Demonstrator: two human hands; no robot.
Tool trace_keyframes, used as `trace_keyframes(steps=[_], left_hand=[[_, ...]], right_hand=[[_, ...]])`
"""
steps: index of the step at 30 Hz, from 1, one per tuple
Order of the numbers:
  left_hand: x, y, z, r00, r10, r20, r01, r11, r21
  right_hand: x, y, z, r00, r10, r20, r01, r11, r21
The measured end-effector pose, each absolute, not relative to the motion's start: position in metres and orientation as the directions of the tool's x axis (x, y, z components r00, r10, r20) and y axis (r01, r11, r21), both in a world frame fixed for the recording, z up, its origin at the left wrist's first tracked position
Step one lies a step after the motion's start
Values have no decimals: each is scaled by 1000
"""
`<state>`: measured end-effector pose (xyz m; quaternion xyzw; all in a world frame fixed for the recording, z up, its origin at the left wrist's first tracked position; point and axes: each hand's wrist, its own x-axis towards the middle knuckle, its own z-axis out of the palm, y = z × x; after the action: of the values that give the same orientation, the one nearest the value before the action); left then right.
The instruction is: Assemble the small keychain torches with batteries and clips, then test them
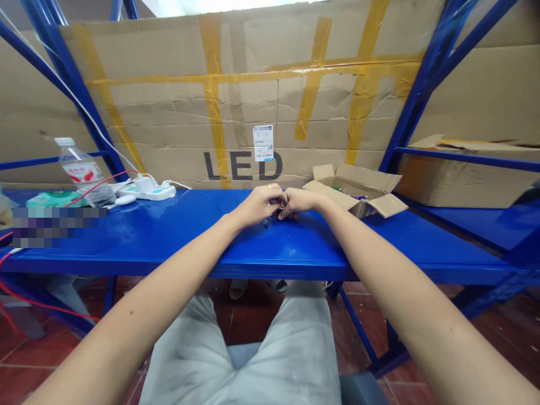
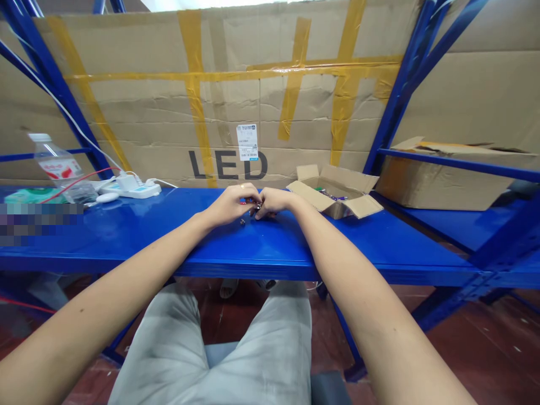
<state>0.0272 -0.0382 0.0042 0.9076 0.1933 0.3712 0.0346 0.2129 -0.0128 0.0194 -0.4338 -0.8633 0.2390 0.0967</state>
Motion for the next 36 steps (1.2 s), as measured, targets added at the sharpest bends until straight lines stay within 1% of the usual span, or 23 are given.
trace_keyframes(steps=[3,5,7,9,10,13,15,19,21,24,30,33,36], left_hand=[[25,-32,3,618,397,679,383,-906,181],[21,-26,4,572,443,690,456,-871,181],[16,-20,4,527,502,686,533,-824,194],[9,-14,5,503,567,652,598,-773,211],[5,-11,4,501,601,623,627,-748,217],[-3,-5,1,509,683,524,688,-689,229],[-5,-3,-3,528,702,479,691,-682,238],[-6,-1,-9,572,695,435,675,-700,232],[-6,0,-10,573,694,435,676,-701,228],[-5,0,-11,567,696,441,673,-700,239],[-2,-1,-11,550,720,424,681,-680,273],[-3,-2,-10,549,726,414,680,-676,284],[-3,-2,-9,559,725,402,680,-679,278]], right_hand=[[214,-13,21,-593,804,-36,710,501,-494],[216,-11,21,-585,810,26,704,524,-479],[216,-9,22,-574,810,119,699,560,-444],[216,-9,22,-558,809,184,710,580,-399],[215,-10,23,-549,813,191,725,578,-375],[213,-15,27,-517,844,145,794,536,-287],[211,-19,30,-498,863,88,834,504,-222],[210,-26,32,-464,883,-65,880,452,-145],[210,-28,31,-446,891,-84,893,435,-117],[207,-28,29,-439,897,-62,896,431,-111],[203,-24,27,-386,919,-77,918,375,-126],[206,-21,25,-429,903,-35,897,420,-139],[208,-20,23,-462,887,16,871,457,-181]])
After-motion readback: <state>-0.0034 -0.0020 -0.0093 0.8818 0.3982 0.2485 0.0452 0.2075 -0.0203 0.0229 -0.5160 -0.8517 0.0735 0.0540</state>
